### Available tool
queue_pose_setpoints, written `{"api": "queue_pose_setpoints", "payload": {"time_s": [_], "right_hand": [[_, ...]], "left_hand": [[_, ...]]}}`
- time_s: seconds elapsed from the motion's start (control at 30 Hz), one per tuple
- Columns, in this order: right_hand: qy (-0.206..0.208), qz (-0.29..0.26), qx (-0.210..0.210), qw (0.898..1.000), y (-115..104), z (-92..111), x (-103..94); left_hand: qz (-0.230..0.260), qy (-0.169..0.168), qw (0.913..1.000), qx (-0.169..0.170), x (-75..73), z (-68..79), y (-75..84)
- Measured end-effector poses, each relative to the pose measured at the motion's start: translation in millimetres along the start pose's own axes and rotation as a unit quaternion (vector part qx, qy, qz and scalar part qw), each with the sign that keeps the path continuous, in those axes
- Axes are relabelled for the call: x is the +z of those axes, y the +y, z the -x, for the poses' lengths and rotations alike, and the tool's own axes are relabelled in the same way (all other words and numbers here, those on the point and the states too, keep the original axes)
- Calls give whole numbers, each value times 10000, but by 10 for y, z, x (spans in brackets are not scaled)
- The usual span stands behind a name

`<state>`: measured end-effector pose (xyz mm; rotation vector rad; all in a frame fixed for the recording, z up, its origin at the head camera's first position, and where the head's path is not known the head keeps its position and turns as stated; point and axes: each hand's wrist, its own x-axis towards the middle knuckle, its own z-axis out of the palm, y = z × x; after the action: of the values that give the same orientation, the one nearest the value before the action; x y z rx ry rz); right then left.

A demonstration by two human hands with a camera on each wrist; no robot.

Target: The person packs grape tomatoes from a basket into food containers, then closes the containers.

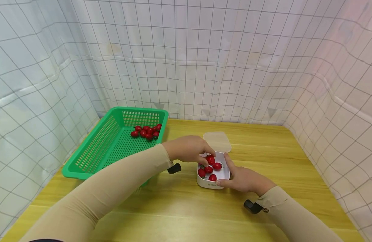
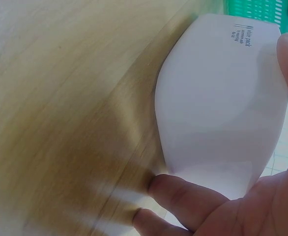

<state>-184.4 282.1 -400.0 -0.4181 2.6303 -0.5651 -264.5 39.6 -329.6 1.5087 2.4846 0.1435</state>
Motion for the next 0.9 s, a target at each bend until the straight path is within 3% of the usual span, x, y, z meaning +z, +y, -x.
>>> {"api": "queue_pose_setpoints", "payload": {"time_s": [0.53,0.7,0.9], "right_hand": [[-37,-57,-69,10000,2,10,-13],[-18,-96,-73,9999,0,9,-13],[-4,-83,-50,10000,14,-10,2]], "left_hand": [[191,70,9997,-147,-86,76,-34],[383,187,9981,-434,-179,177,-204],[820,410,9901,-1060,-320,425,-588]]}}
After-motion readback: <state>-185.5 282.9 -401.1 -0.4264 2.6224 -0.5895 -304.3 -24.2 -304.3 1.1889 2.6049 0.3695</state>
